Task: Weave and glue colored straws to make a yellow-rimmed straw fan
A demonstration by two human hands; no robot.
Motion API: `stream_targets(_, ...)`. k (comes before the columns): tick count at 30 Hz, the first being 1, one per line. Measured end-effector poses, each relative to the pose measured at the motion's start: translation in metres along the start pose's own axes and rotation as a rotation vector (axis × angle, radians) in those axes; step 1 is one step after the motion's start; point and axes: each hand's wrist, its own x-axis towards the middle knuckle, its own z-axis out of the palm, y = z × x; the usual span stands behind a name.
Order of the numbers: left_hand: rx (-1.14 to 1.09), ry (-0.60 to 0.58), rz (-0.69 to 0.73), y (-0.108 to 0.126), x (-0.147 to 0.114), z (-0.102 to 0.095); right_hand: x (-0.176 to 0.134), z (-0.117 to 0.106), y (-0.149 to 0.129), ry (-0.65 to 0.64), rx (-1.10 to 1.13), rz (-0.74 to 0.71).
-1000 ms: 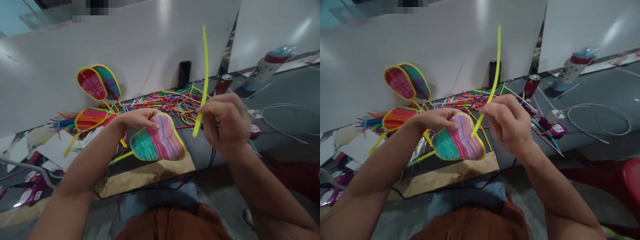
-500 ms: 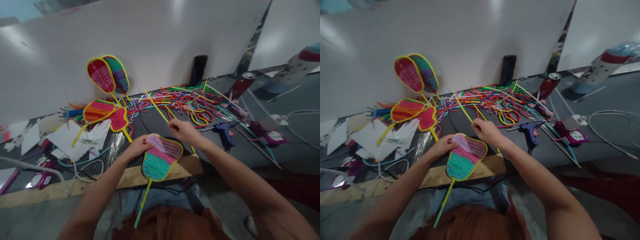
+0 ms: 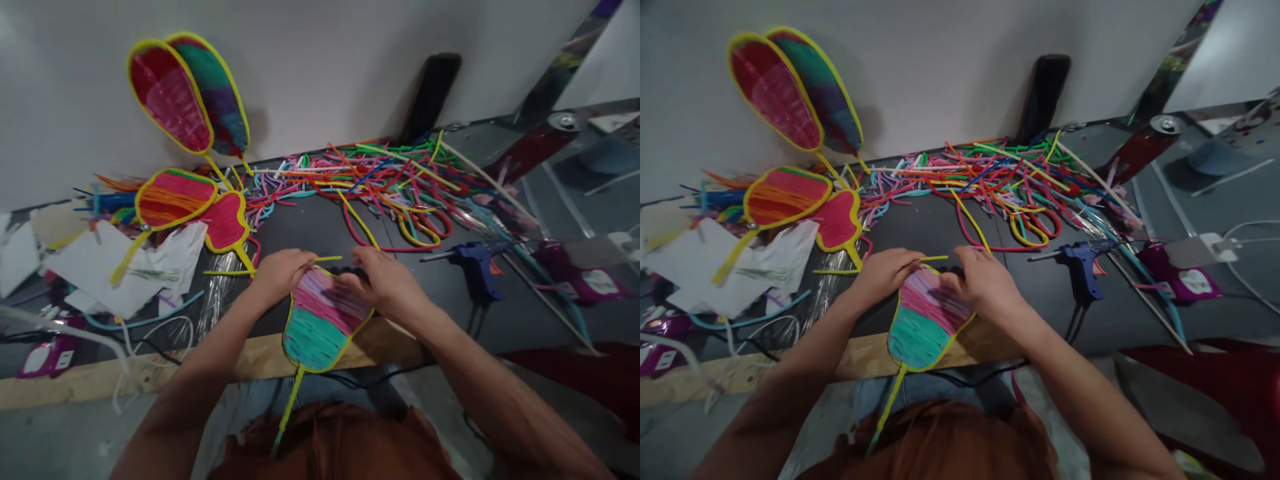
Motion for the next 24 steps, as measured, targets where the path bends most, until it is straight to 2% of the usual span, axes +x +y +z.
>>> stream_targets(2, -0.033, 0.039, -0.026, -0.004, -0.003, 0.003, -0.021, -0.001, 0.006, -0.108, -0.009, 0.098)
stream_targets(4, -0.074, 0.068, -0.053, -0.004, -0.005, 0.002, -0.037, -0.001, 0.008, -0.175, 0.042, 0.136)
stream_targets(7, -0.107, 0.123, -0.119, -0.001, -0.006, 0.000, -0.044, 0.002, 0.010, -0.169, 0.190, 0.166)
stream_targets(10, -0.143, 0.196, -0.208, 0.003, -0.008, -0.005, -0.028, 0.005, 0.023, -0.113, 0.388, 0.145)
stream_targets(12, -0.201, 0.234, -0.246, 0.005, -0.011, -0.008, -0.008, 0.003, 0.039, -0.002, 0.531, 0.117)
stream_targets(14, -0.301, 0.285, -0.274, 0.009, -0.016, -0.012, 0.016, -0.002, 0.057, 0.047, 0.657, 0.106)
stream_targets(16, -0.417, 0.340, -0.310, 0.013, -0.021, -0.017, 0.037, -0.012, 0.072, 0.030, 0.767, 0.058)
stream_targets(19, -0.510, 0.383, -0.331, 0.018, -0.026, -0.024, 0.059, -0.029, 0.081, -0.008, 0.778, 0.006)
stream_targets(22, -0.531, 0.398, -0.311, 0.020, -0.028, -0.031, 0.065, -0.042, 0.074, -0.051, 0.759, -0.034)
stream_targets(24, -0.556, 0.406, -0.307, 0.017, -0.028, -0.034, 0.062, -0.042, 0.062, -0.064, 0.738, -0.047)
